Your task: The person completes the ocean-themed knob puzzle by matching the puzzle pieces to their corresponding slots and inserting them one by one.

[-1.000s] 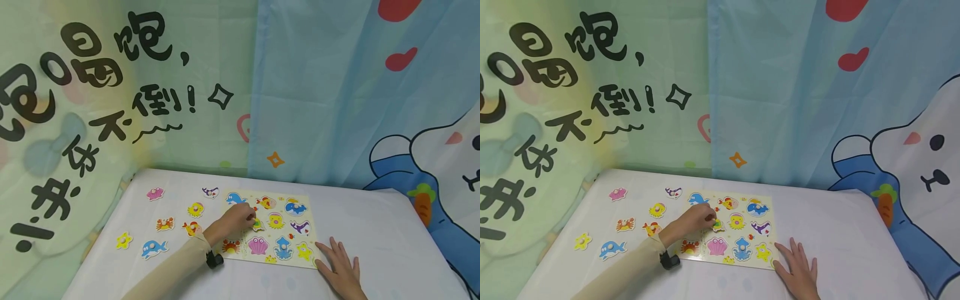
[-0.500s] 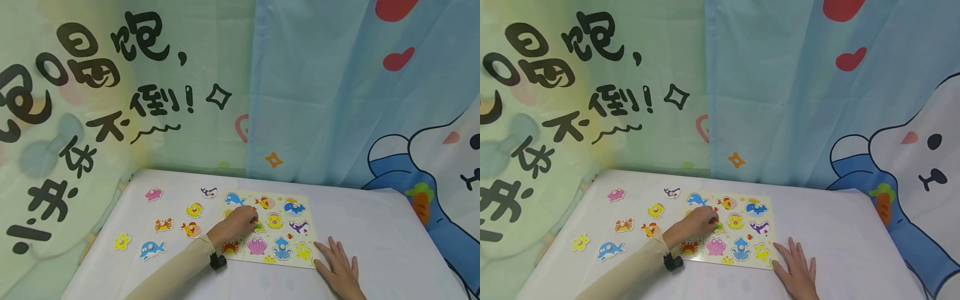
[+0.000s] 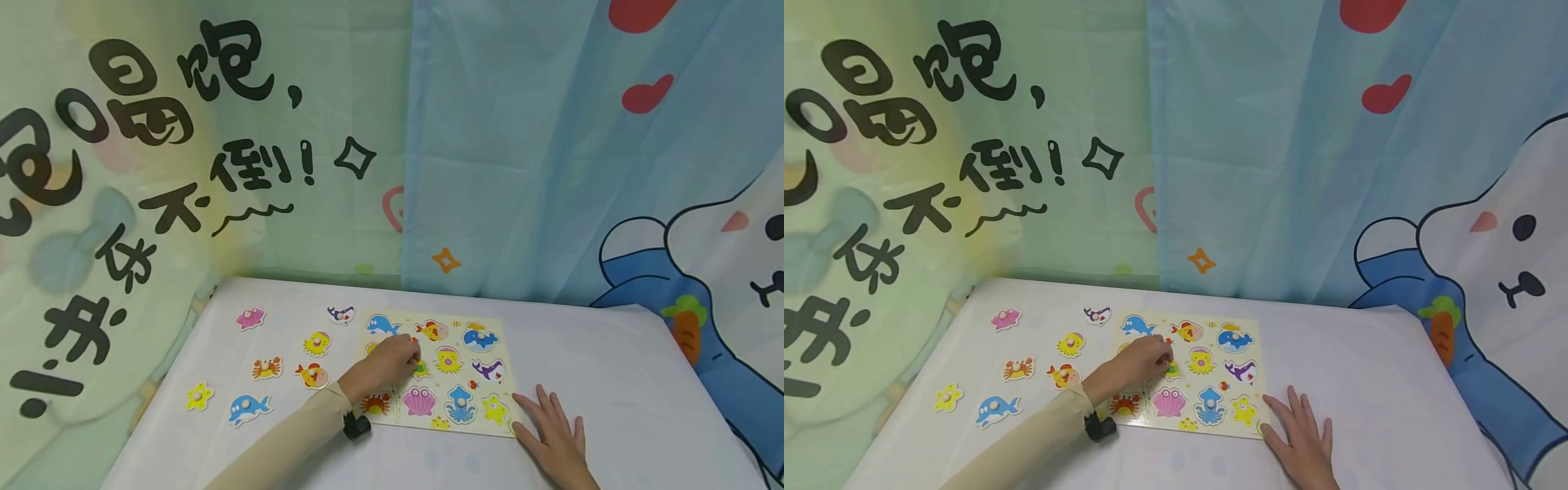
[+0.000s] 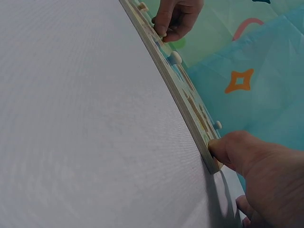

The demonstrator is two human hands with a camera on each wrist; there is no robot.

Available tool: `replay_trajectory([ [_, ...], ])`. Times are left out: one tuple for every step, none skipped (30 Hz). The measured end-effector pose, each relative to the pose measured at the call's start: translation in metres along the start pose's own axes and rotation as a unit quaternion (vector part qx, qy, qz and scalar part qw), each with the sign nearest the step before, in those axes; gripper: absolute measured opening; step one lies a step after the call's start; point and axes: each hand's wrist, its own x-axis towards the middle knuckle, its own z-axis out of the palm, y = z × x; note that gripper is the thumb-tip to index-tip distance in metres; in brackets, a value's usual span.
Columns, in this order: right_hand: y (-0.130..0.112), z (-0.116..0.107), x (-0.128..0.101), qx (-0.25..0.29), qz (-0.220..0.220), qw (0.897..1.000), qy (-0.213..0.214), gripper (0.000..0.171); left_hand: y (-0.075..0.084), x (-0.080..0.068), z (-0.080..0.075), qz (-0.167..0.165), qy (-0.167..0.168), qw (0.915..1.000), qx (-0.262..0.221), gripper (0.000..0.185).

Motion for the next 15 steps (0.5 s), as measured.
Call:
replay_trajectory([
  [0.0, -0.0001, 0.0004, -0.001, -0.001, 1.0, 0.001, 0.064, 0.0, 0.0, -0.0005, 0.003, 0.0, 1.0, 0.002, 0.009],
  [0.0001, -0.0003, 0.0008, -0.001, -0.001, 1.0, 0.001, 0.064, -0.0001, 0.0, -0.0007, 0.007, 0.001, 1.0, 0.005, 0.01],
  [0.0003, -0.0004, 0.0013, -0.002, -0.001, 1.0, 0.001, 0.064, -0.0003, 0.0003, -0.0006, 0.008, 0.0, 0.9999, 0.006, 0.011],
  [0.0005, -0.0005, 0.0018, -0.002, -0.001, 1.0, 0.001, 0.064, -0.0007, 0.0007, -0.0004, 0.01, 0.0, 0.9999, 0.006, 0.012],
  [0.0007, -0.0006, 0.0022, -0.003, -0.001, 1.0, 0.001, 0.064, -0.001, 0.0006, -0.0002, 0.011, 0.0, 0.9999, 0.008, 0.012],
  [0.0008, -0.0007, 0.0026, -0.002, 0.0, 1.0, 0.0, 0.064, -0.0013, 0.0005, 0.0, 0.011, 0.0, 0.9999, 0.009, 0.012],
  [0.001, -0.0009, 0.0029, -0.002, 0.001, 1.0, -0.001, 0.064, -0.0016, 0.0004, 0.0003, 0.011, 0.0, 0.9999, 0.008, 0.013],
  [0.0012, -0.001, 0.0033, -0.001, 0.002, 1.0, -0.002, 0.065, -0.002, 0.0001, 0.0007, 0.011, 0.001, 0.9999, 0.007, 0.013],
  [0.0015, -0.0012, 0.0035, -0.002, 0.003, 1.0, -0.003, 0.065, -0.0021, -0.0003, 0.0009, 0.009, 0.001, 1.0, 0.003, 0.014],
  [0.0017, -0.0014, 0.0036, -0.002, 0.004, 1.0, -0.005, 0.066, -0.0021, -0.0009, 0.001, 0.006, 0.001, 1.0, 0.001, 0.014],
  [0.002, -0.0014, 0.0037, -0.003, 0.005, 1.0, -0.007, 0.066, -0.002, -0.0019, 0.0013, 0.004, 0.0, 1.0, -0.001, 0.015],
  [0.0022, -0.0014, 0.0038, -0.004, 0.006, 1.0, -0.009, 0.066, -0.002, -0.0024, 0.0017, 0.002, -0.001, 1.0, -0.005, 0.016],
  [0.0025, -0.0013, 0.0039, -0.004, 0.007, 1.0, -0.012, 0.066, -0.0019, -0.003, 0.0019, 0.001, -0.001, 1.0, -0.006, 0.016],
  [0.0026, -0.0014, 0.004, -0.004, 0.009, 1.0, -0.015, 0.066, -0.0018, -0.0037, 0.0021, 0.002, -0.001, 1.0, -0.006, 0.017],
  [0.0025, -0.0014, 0.004, -0.004, 0.011, 1.0, -0.018, 0.066, -0.0018, -0.0042, 0.0023, 0.003, -0.001, 1.0, -0.005, 0.017],
])
